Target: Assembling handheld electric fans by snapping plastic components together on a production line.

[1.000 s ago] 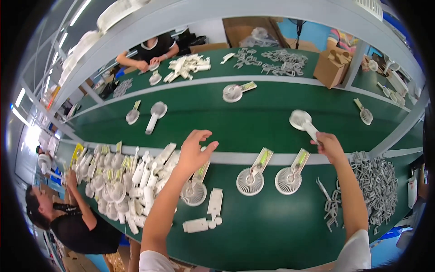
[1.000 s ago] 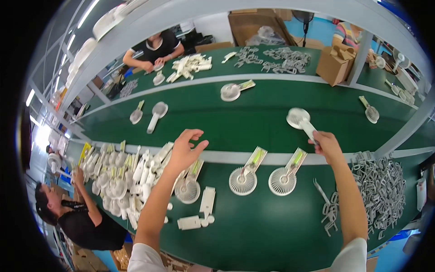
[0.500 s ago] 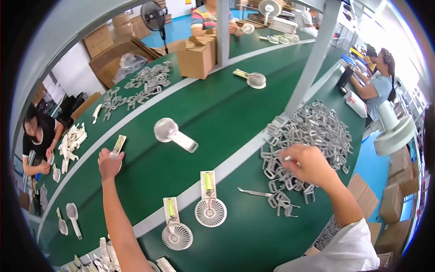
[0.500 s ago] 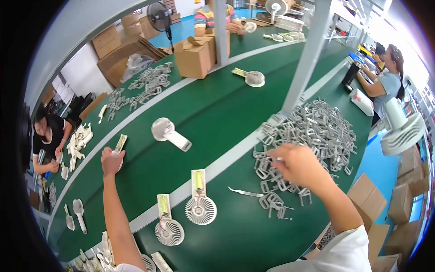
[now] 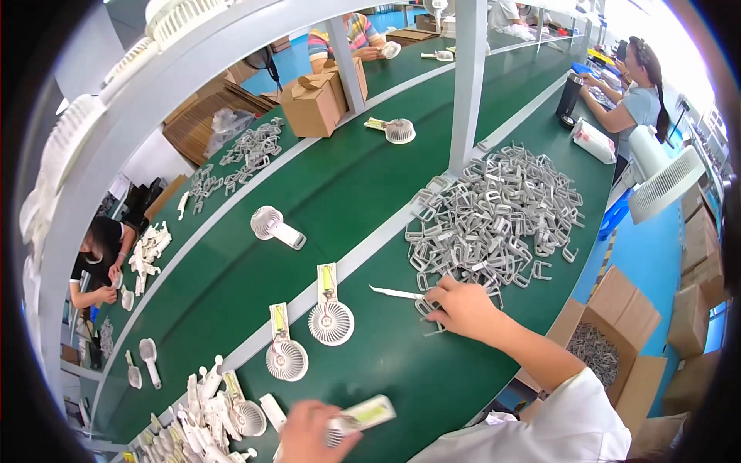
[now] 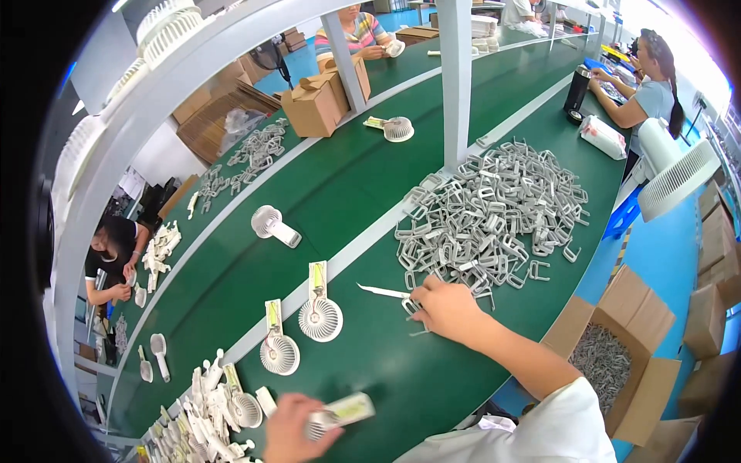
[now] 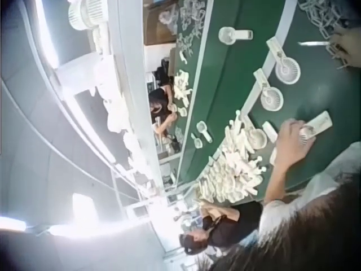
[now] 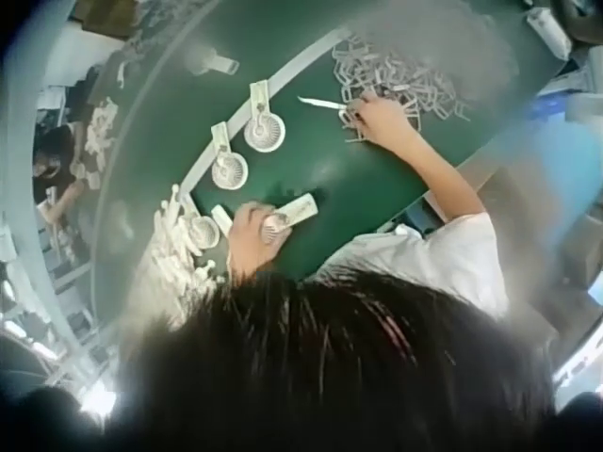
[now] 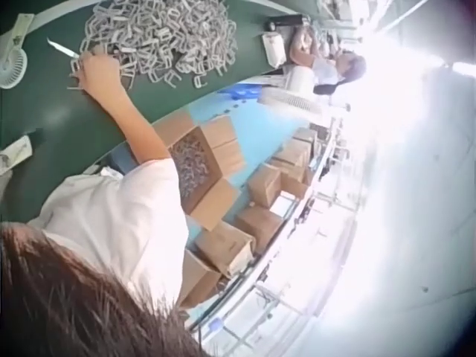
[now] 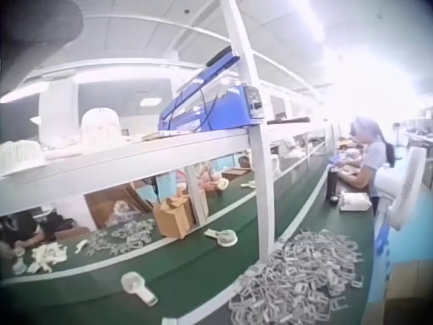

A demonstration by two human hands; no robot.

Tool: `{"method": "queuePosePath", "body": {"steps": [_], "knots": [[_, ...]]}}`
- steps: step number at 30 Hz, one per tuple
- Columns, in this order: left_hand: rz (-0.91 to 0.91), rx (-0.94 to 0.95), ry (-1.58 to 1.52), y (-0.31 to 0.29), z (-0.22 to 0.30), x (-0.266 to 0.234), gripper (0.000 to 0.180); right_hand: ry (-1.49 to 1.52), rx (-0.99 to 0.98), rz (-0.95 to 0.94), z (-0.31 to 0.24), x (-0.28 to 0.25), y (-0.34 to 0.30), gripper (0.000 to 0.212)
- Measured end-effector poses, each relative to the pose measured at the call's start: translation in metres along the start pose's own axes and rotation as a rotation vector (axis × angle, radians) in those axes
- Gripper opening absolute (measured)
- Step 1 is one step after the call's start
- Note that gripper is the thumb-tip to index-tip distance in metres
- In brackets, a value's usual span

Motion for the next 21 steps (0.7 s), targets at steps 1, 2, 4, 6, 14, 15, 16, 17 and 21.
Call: {"method": "queuePosePath", "body": {"steps": [1,2,4,6,14,15,16,17,21], "knots": [[0.001,-0.007,-0.012,-0.012,0.009,0.019,0.052,-0.016,-0.040,0.084,0.004,0.002,-0.003,0.028],[0.008,-0.025,-0.023,-0.021,0.013,0.035,0.053,-0.016,-0.055,0.090,0.005,0.007,0.000,0.028],[0.106,-0.041,0.028,-0.037,0.013,0.057,0.056,-0.096,-0.175,0.281,-0.006,-0.002,0.005,0.023],[0.194,-0.083,0.072,-0.047,0.007,0.067,0.060,-0.109,-0.224,0.359,-0.026,-0.010,0.008,0.021],[0.407,-0.285,-0.031,-0.060,-0.024,0.065,0.061,0.583,-0.554,-0.325,-0.092,0.051,-0.033,0.019],[0.430,-0.278,-0.039,-0.061,-0.023,0.064,0.058,0.461,-0.576,-0.067,-0.086,0.031,-0.029,0.021],[0.422,-0.325,-0.054,-0.061,-0.028,0.066,0.058,0.335,-0.589,0.195,-0.082,0.011,-0.031,0.024],[0.460,-0.290,-0.036,-0.062,-0.026,0.065,0.057,0.379,-0.518,0.242,-0.075,0.004,-0.036,0.025],[0.532,-0.239,-0.008,-0.069,-0.029,0.069,0.055,0.435,-0.373,0.303,-0.070,0.002,-0.059,0.027]]}}
Point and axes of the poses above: each hand's wrist, its own y-axis towards the middle knuckle, its own x-axis out of the palm, z = x × y, the point moved 7 cm from there along y, towards the middle knuckle, and after that the axes turned 14 degrees about -x, right-handed, at the moved point
